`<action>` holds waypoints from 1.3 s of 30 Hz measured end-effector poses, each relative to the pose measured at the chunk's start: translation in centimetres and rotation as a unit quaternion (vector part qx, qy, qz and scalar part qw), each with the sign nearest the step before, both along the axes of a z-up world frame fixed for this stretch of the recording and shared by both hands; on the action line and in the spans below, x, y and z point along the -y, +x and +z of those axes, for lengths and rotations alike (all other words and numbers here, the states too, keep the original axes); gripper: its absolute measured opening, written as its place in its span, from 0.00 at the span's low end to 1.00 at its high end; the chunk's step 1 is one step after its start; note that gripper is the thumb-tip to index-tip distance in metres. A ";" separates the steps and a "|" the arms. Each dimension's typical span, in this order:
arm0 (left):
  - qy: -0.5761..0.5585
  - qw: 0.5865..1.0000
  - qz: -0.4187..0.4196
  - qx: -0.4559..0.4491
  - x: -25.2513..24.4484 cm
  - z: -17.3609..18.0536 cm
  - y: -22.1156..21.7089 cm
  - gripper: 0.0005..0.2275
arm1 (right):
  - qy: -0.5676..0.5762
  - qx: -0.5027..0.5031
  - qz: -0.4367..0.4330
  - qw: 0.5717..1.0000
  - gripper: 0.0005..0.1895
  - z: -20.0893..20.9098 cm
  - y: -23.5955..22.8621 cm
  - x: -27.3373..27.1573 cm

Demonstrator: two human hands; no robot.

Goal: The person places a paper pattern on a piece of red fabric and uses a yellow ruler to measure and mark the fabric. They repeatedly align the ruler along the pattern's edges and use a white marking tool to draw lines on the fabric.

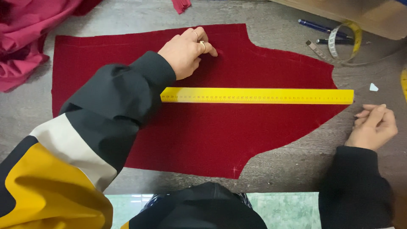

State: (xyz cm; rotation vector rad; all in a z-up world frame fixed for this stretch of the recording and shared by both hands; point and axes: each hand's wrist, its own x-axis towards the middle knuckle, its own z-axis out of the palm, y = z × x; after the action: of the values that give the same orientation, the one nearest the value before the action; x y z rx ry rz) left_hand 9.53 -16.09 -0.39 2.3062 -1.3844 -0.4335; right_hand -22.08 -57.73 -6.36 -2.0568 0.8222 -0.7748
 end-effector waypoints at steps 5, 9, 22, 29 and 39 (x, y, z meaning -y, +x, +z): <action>0.008 1.000 0.010 0.005 0.0 0.0 0.0 0.20 | 0.014 -0.003 0.000 1.000 0.17 -0.1 0.0 0.1; -0.020 0.998 0.002 0.066 0.2 -0.8 0.1 0.19 | 0.031 0.014 -0.003 0.999 0.17 -0.3 0.0 0.3; -0.015 0.999 0.011 0.043 2.4 -0.4 -1.2 0.17 | 0.016 0.008 0.000 1.000 0.18 0.2 0.1 -0.1; -0.006 1.000 -0.009 0.025 4.5 0.1 -2.5 0.17 | 0.015 0.015 -0.001 1.000 0.18 0.2 0.3 0.0; 0.002 0.997 -0.009 0.077 5.7 0.0 -2.8 0.16 | 0.013 0.021 -0.016 1.000 0.19 1.6 1.1 -1.2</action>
State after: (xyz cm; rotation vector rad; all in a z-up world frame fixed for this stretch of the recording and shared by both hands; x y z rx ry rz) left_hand 6.77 -21.81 -0.41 2.3740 -1.4775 -0.2694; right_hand -20.98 -56.55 -4.76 -2.0027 0.8386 -0.8182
